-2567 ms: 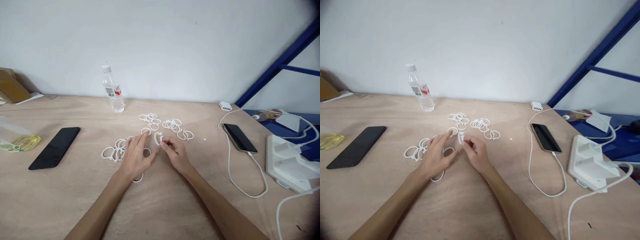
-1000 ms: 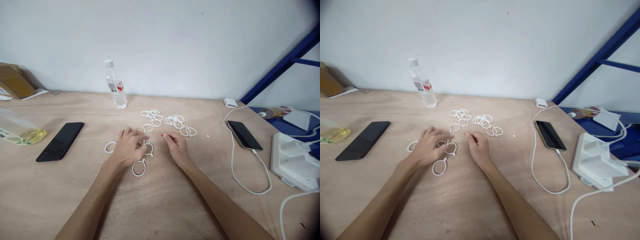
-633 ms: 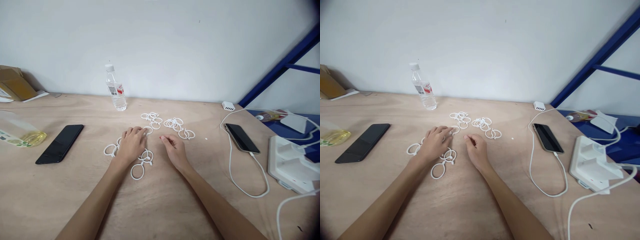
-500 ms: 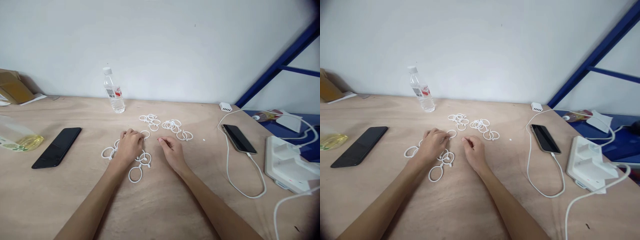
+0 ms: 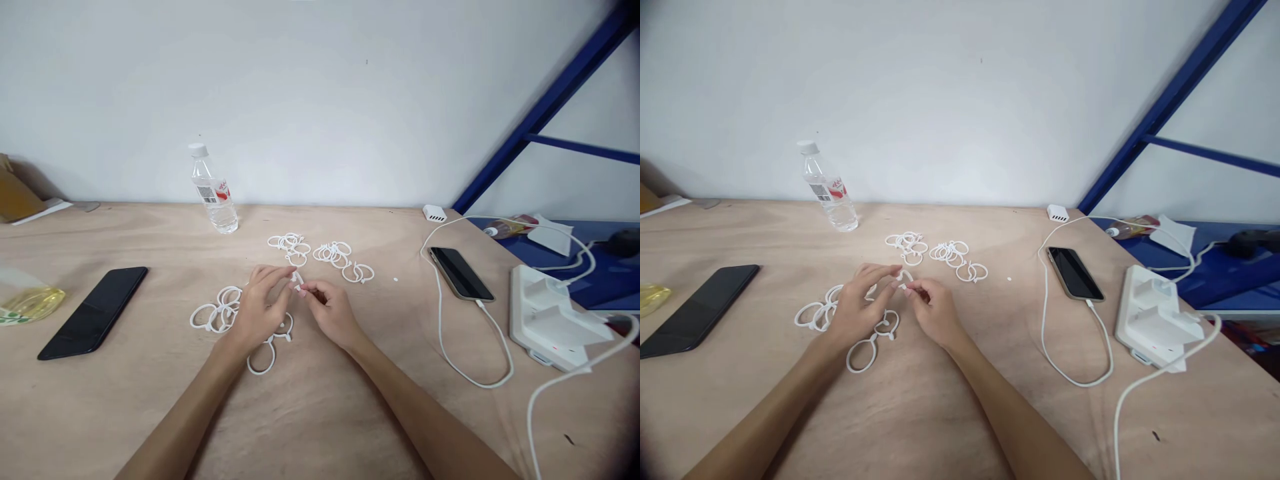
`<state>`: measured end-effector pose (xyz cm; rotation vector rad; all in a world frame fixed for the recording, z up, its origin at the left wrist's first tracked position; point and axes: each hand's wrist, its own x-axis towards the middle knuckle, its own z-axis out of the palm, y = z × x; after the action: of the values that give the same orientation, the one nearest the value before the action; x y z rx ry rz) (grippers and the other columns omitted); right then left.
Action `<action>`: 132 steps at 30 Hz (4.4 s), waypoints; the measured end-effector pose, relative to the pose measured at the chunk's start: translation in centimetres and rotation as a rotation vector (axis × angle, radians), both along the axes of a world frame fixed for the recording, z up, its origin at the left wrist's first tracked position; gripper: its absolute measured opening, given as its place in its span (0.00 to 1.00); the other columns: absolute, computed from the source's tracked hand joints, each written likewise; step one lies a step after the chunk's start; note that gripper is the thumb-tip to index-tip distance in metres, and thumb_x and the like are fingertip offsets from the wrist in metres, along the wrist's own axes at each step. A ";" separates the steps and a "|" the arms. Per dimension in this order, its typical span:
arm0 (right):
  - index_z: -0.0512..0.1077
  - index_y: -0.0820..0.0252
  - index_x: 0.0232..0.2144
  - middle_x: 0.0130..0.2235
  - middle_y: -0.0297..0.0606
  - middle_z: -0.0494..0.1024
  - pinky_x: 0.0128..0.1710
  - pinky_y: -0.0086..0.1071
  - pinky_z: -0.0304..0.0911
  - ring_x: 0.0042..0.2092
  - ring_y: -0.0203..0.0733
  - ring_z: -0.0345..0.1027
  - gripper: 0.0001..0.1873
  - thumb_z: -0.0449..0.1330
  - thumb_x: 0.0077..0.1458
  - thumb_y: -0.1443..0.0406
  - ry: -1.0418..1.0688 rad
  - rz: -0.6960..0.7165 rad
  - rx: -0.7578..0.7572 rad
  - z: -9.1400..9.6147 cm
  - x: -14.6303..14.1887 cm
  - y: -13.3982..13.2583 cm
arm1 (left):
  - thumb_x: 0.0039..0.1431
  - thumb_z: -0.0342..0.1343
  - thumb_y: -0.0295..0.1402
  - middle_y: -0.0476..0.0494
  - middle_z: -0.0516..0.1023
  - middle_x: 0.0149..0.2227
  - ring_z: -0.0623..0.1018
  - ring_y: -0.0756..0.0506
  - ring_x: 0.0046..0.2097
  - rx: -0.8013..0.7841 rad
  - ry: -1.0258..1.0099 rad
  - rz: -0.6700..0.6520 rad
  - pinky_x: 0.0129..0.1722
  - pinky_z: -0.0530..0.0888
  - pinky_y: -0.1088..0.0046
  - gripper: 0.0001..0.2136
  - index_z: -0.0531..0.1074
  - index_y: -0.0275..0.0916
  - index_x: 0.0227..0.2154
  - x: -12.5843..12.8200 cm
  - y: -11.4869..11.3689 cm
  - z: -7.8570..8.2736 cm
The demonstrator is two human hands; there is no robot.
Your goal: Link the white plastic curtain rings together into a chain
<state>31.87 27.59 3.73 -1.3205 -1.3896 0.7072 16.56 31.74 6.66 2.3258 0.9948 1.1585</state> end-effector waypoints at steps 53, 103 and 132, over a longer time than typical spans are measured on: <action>0.78 0.57 0.30 0.24 0.33 0.70 0.30 0.31 0.58 0.29 0.37 0.61 0.05 0.62 0.51 0.64 -0.125 0.149 0.063 0.8 -0.1 -0.4 | 0.56 0.48 0.31 0.38 0.77 0.39 0.76 0.41 0.41 -0.125 0.683 0.095 0.42 0.70 0.65 0.14 0.73 0.38 0.43 3.7 5.2 0.6; 0.72 0.61 0.23 0.23 0.30 0.68 0.29 0.29 0.56 0.28 0.35 0.59 0.11 0.58 0.52 0.61 0.208 -0.077 -0.053 0.6 0.4 0.4 | 0.56 0.48 0.31 0.41 0.77 0.38 0.76 0.41 0.41 -0.155 0.579 0.130 0.41 0.70 0.66 0.20 0.64 0.40 0.53 3.3 4.1 1.0; 0.77 0.60 0.34 0.32 0.37 0.78 0.31 0.29 0.61 0.31 0.37 0.67 0.11 0.56 0.55 0.61 0.187 0.065 -0.001 0.4 0.3 0.1 | 0.53 0.58 0.42 0.40 0.72 0.53 0.75 0.41 0.47 -0.347 0.016 0.038 0.49 0.71 0.60 0.27 0.63 0.41 0.56 1.5 -0.2 0.6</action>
<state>32.19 27.66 4.15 -1.1822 -1.2853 0.8532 18.06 31.50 7.29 2.0516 1.1480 0.8979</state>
